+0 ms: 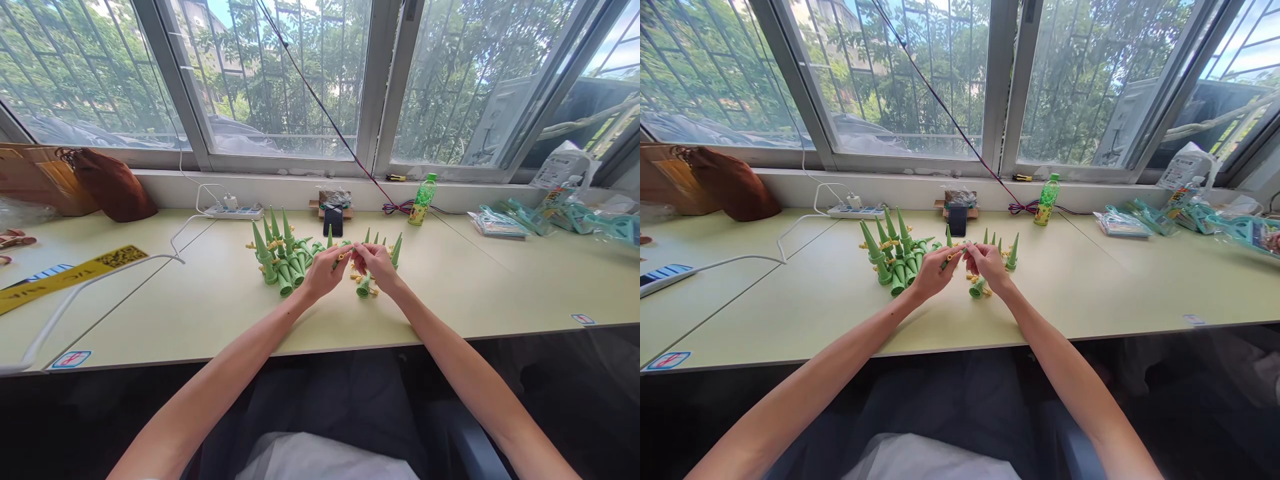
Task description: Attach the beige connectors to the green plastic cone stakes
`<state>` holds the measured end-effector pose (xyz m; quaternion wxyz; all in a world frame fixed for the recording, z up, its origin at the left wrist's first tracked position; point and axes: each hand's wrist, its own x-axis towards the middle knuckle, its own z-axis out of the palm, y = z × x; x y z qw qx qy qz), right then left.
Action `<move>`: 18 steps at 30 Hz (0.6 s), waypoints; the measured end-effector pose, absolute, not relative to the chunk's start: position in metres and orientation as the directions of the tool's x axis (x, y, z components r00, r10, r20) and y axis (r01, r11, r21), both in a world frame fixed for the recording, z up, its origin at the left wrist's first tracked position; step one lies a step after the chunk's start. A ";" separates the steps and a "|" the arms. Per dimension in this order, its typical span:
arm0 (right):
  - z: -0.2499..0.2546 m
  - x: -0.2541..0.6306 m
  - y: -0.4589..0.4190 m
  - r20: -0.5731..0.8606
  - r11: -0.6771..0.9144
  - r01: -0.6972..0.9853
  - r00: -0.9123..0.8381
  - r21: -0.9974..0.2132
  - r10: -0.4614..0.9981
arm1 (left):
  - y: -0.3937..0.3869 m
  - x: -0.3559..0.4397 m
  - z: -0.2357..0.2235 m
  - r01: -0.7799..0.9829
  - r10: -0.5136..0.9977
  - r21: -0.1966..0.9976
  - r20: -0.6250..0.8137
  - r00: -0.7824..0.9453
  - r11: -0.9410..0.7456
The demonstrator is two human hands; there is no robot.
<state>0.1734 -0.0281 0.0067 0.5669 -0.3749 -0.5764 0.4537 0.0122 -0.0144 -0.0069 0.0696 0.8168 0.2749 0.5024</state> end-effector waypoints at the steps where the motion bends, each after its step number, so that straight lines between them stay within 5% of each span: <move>1: 0.007 0.173 -0.028 0.310 0.304 -0.077 -0.077 -0.949 0.948 | -0.014 0.012 -0.007 0.387 0.526 0.393 0.778 0.343 -0.834; 18: 0.003 0.175 -0.024 0.360 0.358 0.096 0.003 -0.929 0.933 | -0.022 0.013 -0.002 0.412 0.586 0.420 0.643 0.494 -0.808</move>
